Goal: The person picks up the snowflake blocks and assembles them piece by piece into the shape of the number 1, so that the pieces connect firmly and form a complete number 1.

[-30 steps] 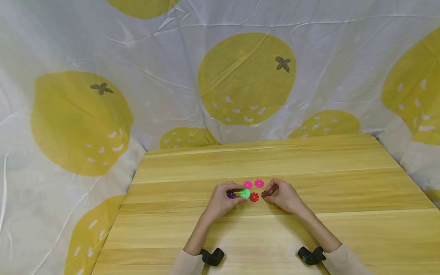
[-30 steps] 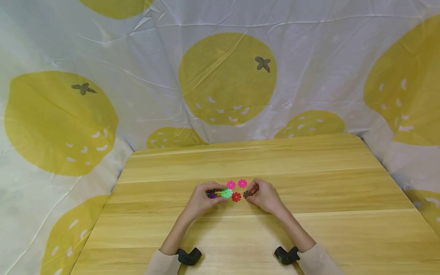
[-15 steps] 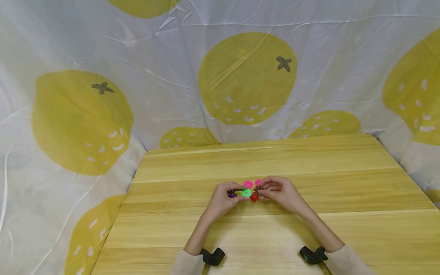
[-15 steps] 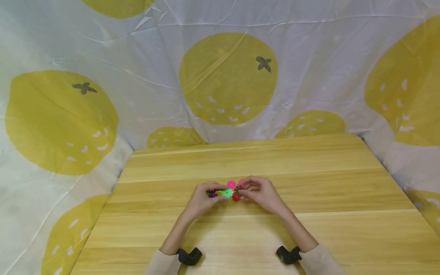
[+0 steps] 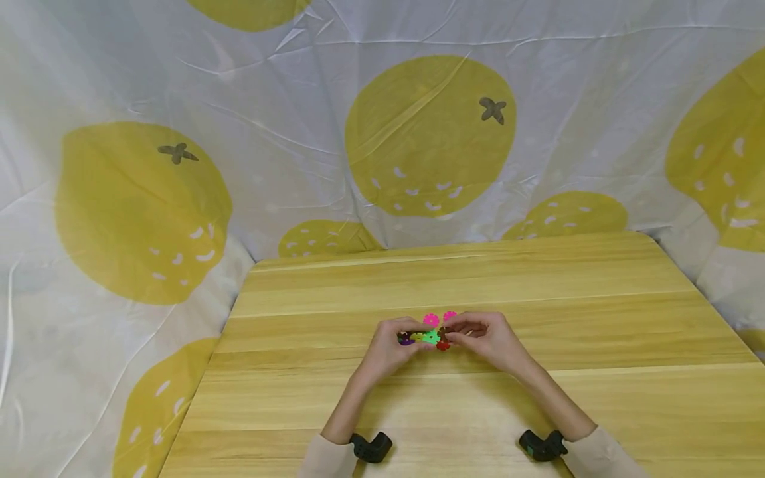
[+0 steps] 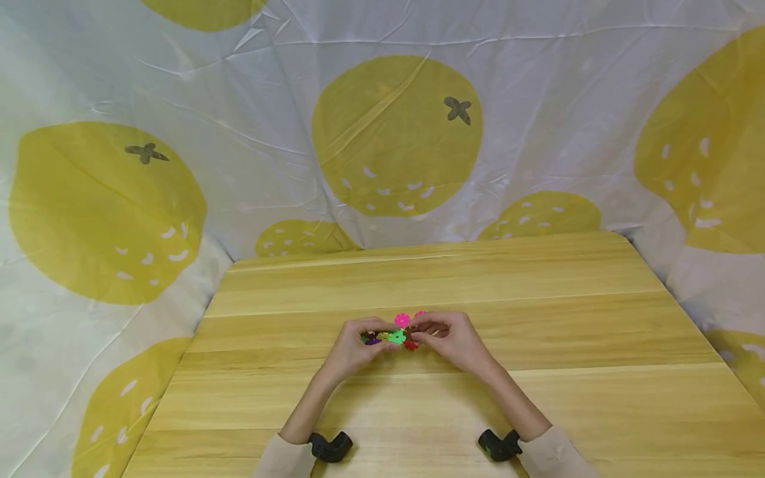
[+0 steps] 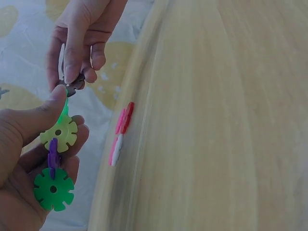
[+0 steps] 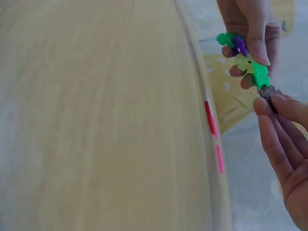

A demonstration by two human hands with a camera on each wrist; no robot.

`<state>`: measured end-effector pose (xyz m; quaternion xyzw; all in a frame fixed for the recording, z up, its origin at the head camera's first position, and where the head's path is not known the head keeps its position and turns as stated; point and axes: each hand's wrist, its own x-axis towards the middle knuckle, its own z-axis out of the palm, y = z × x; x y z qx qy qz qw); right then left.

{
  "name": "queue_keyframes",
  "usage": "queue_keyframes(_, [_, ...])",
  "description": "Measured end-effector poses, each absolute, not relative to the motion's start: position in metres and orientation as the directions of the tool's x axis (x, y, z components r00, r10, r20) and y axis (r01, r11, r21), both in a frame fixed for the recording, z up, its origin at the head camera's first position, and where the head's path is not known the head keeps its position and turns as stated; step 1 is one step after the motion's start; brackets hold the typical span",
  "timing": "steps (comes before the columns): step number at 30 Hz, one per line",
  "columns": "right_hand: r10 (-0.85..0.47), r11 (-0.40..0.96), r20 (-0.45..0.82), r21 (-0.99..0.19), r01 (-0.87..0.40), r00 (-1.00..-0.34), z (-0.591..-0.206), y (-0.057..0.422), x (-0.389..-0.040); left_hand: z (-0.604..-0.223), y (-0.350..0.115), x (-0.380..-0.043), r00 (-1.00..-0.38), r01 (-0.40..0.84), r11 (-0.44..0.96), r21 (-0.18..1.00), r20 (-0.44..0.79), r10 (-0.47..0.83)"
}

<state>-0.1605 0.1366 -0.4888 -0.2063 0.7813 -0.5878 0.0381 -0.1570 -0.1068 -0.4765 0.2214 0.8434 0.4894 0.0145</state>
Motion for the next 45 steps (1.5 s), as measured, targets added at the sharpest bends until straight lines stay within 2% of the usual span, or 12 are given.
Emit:
queue_keyframes(7, [-0.411, 0.158, 0.163, -0.956, -0.246, -0.897, -0.4887, 0.1367, -0.161, -0.476, -0.1078, -0.1566, -0.903, 0.342, 0.397, 0.852, 0.18, 0.391])
queue_keyframes(15, [-0.416, 0.069, 0.13, -0.982, -0.174, -0.9, -0.4858, 0.1369, -0.159, -0.4705, -0.1114, -0.1568, -0.906, 0.27, 0.374, 0.887, 0.102, 0.41])
queue_keyframes(28, [-0.424, -0.076, 0.206, -0.978, -0.192, -0.882, -0.4832, 0.1357, -0.1563, -0.4678, -0.1124, -0.1567, -0.894, 0.315, 0.305, 0.899, 0.174, 0.413])
queue_keyframes(33, [-0.426, -0.081, 0.214, -0.977, -0.199, -0.879, -0.4834, 0.1357, -0.1558, -0.4682, -0.112, -0.1559, -0.887, 0.325, 0.251, 0.912, 0.201, 0.417])
queue_keyframes(39, [-0.414, -0.076, 0.212, -0.977, -0.198, -0.885, -0.4805, 0.1345, -0.1541, -0.4696, -0.1103, -0.1561, -0.888, 0.318, 0.251, 0.914, 0.194, 0.417])
queue_keyframes(45, [-0.405, -0.012, 0.2, -0.977, -0.213, -0.892, -0.4799, 0.1337, -0.154, -0.4696, -0.1105, -0.1566, -0.883, 0.33, 0.259, 0.908, 0.199, 0.426])
